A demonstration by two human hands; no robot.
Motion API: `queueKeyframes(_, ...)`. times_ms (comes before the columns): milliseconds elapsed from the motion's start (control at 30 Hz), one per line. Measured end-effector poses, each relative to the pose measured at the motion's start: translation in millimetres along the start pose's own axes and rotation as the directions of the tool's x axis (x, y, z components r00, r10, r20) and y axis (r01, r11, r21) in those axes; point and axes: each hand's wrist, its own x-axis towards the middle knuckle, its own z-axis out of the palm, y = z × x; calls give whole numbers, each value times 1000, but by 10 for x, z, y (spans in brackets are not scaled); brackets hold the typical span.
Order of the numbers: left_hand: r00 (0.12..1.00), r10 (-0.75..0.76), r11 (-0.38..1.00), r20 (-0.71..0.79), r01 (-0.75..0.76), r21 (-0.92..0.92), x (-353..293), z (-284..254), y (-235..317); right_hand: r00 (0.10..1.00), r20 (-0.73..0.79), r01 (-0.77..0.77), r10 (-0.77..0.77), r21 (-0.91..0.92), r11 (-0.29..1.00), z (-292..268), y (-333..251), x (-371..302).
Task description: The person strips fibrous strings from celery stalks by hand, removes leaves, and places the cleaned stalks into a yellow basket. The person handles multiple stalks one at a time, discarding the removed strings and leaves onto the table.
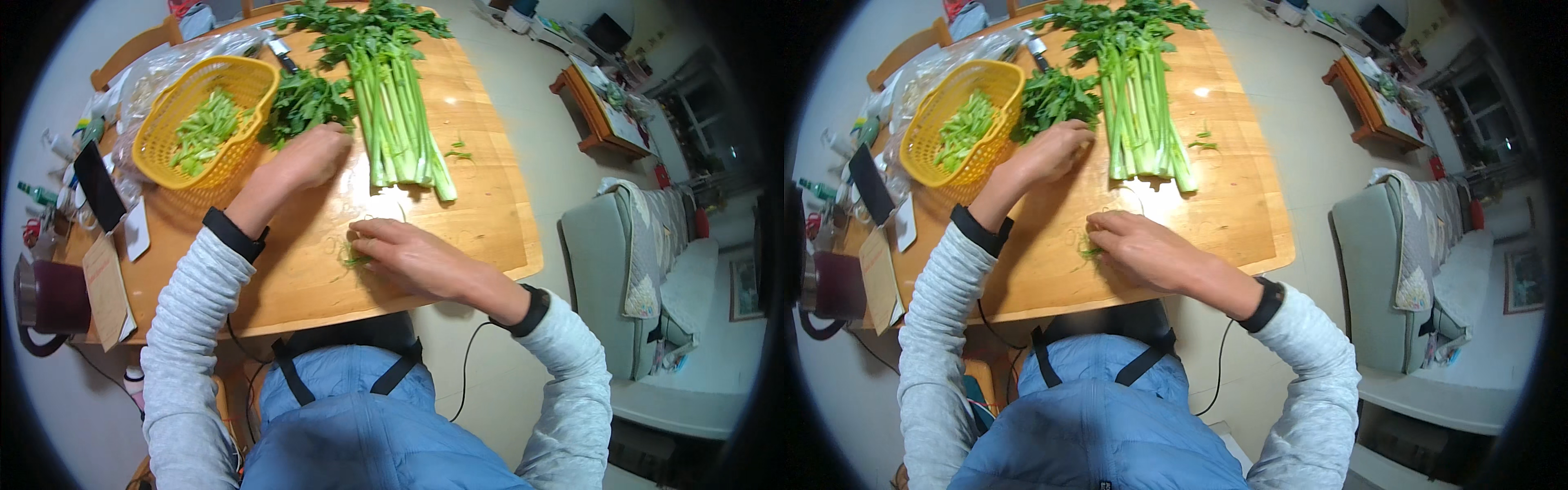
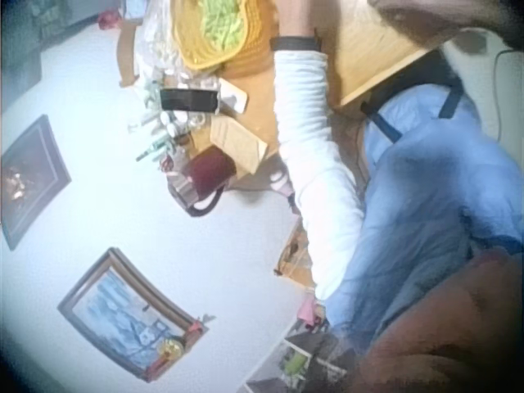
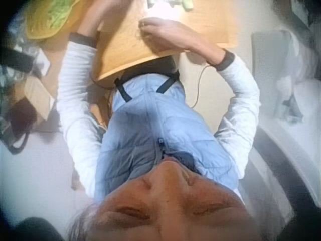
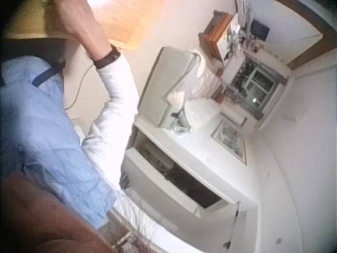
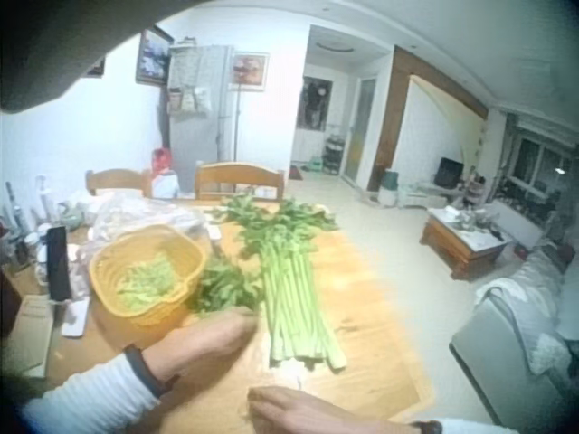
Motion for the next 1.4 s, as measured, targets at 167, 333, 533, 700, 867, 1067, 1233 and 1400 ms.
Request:
queueKeyframes(167,983,-87,991,-164,102,88,-16,-12,-76,864,-237,-473,443,-87,877,-829,977,-236)
queueKeyframes(333,995,-102,992,-18,103,71,-265,-113,278,884,-317,-406,345,-151,901,-802,1640,-257)
queueKeyframes(533,932,-137,985,334,164,-54,-738,-324,836,873,-146,-473,465,-23,881,-694,1035,-718)
queueKeyframes(700,971,-65,955,231,128,-266,-929,-46,1101,857,-195,-490,478,-18,871,-353,363,-814)
queueKeyframes(867,982,6,918,186,69,-391,-456,283,1105,878,-154,-447,454,82,891,-285,-21,-611)
queueKeyframes(1067,988,-157,740,-16,107,-664,-403,95,1161,958,-129,-275,255,-176,945,-150,-30,-412)
queueKeyframes(1233,973,-228,875,-25,193,-445,-512,-173,784,991,55,-88,120,-410,908,193,9,-231)
queueKeyframes(1400,982,-190,890,-8,169,-424,-568,-188,723,987,3,-137,159,-491,861,11,238,-661)
